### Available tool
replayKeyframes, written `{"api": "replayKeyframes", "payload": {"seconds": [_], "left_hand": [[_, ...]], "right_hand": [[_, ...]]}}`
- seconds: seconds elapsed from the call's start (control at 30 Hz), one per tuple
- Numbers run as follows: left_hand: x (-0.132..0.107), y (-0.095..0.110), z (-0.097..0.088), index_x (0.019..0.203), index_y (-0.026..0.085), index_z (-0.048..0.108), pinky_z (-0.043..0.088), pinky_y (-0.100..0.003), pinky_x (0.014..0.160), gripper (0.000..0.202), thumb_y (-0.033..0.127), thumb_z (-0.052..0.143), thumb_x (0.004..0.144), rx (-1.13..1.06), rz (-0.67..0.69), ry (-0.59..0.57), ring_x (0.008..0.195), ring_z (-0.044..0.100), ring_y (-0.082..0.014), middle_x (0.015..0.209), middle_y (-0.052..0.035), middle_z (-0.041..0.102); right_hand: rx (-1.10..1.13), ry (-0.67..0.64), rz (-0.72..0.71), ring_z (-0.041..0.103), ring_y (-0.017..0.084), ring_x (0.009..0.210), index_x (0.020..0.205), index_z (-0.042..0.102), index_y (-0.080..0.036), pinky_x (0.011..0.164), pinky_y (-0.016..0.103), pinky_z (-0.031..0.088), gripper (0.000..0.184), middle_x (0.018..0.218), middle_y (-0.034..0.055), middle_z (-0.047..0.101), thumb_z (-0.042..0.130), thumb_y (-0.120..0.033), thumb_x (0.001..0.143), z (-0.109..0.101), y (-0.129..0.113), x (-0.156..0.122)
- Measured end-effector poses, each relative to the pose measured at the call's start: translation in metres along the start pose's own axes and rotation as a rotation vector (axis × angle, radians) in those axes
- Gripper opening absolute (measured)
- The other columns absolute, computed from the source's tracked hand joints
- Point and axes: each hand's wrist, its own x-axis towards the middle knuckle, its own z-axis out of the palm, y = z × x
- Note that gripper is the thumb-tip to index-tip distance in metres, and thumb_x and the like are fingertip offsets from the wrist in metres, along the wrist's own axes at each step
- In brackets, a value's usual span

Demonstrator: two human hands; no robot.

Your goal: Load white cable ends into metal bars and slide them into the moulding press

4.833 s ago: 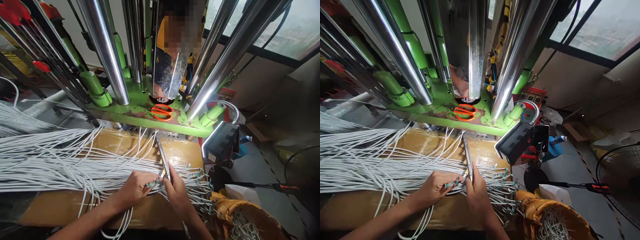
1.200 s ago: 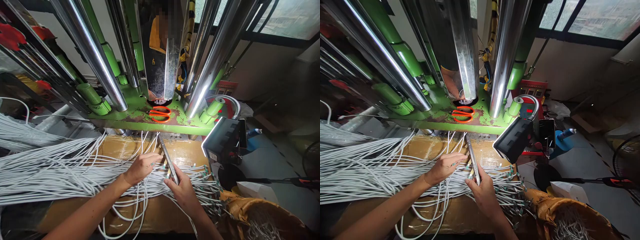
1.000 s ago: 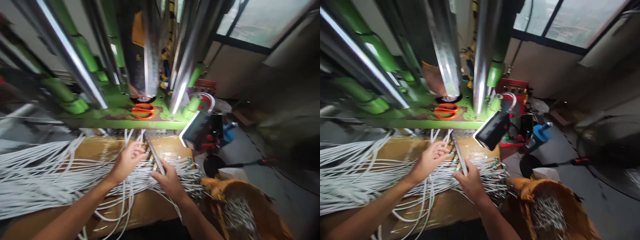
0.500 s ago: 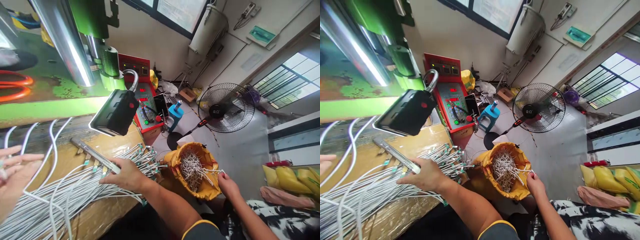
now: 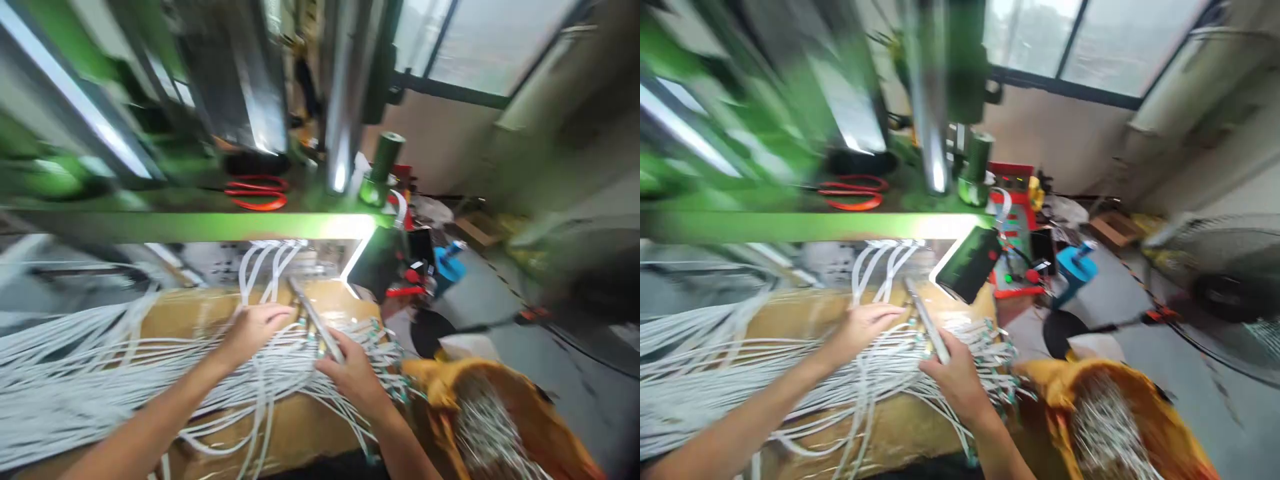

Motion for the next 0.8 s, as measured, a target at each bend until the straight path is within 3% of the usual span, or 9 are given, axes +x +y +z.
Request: {"api": "replayKeyframes", "payload": {"seconds": [0.17,0.3,0.57,0.63,0.7,0.8], "left_hand": [[0.002,-0.006,0.0,0.096,0.02,0.073,0.054,-0.029,0.085,0.025,0.011,0.051,0.088,0.123,-0.077,0.024,0.09,0.069,-0.0183,0.097,-0.0033,0.075],[0.0,-0.004,0.001,0.097,0.019,0.073,0.053,-0.028,0.085,0.026,0.009,0.05,0.088,0.119,-0.031,0.009,0.09,0.068,-0.018,0.097,-0.0041,0.074],[0.001,-0.013,0.01,0.101,0.017,0.07,0.052,-0.03,0.085,0.028,0.011,0.044,0.092,0.125,0.028,0.018,0.092,0.067,-0.0179,0.098,-0.0058,0.073],[0.009,-0.011,0.006,0.096,0.02,0.072,0.053,-0.029,0.084,0.025,0.012,0.05,0.09,0.136,-0.003,0.018,0.09,0.067,-0.0172,0.097,-0.0034,0.073],[0.02,-0.009,-0.001,0.097,0.022,0.072,0.051,-0.034,0.091,0.018,0.018,0.061,0.085,0.185,-0.069,0.077,0.097,0.066,-0.0209,0.107,-0.0037,0.071],[0.038,-0.014,-0.015,0.126,0.02,0.059,0.037,-0.051,0.106,0.055,0.028,0.074,0.074,0.338,-0.258,0.294,0.125,0.047,-0.0359,0.14,-0.0141,0.049]], "right_hand": [[0.063,-0.031,0.157,0.038,0.011,0.056,0.123,0.058,-0.014,0.052,0.022,0.032,0.058,0.062,-0.0068,0.046,0.065,-0.026,0.067,0.003,0.006,0.012],[0.04,-0.01,0.173,0.043,0.011,0.056,0.125,0.058,-0.015,0.053,0.022,0.037,0.06,0.064,-0.0056,0.052,0.067,-0.027,0.066,0.002,0.006,0.007],[-0.111,-0.011,0.085,0.06,0.019,0.083,0.127,0.059,-0.017,0.079,0.028,0.048,0.057,0.097,0.0029,0.069,0.064,-0.025,0.071,0.003,0.001,0.01],[-0.188,-0.02,0.076,0.061,0.02,0.086,0.128,0.059,-0.018,0.08,0.029,0.048,0.055,0.1,0.003,0.07,0.061,-0.024,0.073,0.001,0.0,0.006],[-0.337,-0.002,0.076,0.063,0.023,0.089,0.13,0.057,-0.018,0.084,0.032,0.049,0.055,0.104,0.0052,0.07,0.061,-0.023,0.075,-0.003,0.0,-0.001],[-0.77,0.092,-0.051,0.058,0.032,0.109,0.122,0.063,-0.021,0.094,0.045,0.047,0.05,0.118,0.0114,0.064,0.069,-0.023,0.072,-0.008,-0.006,0.002]]}}
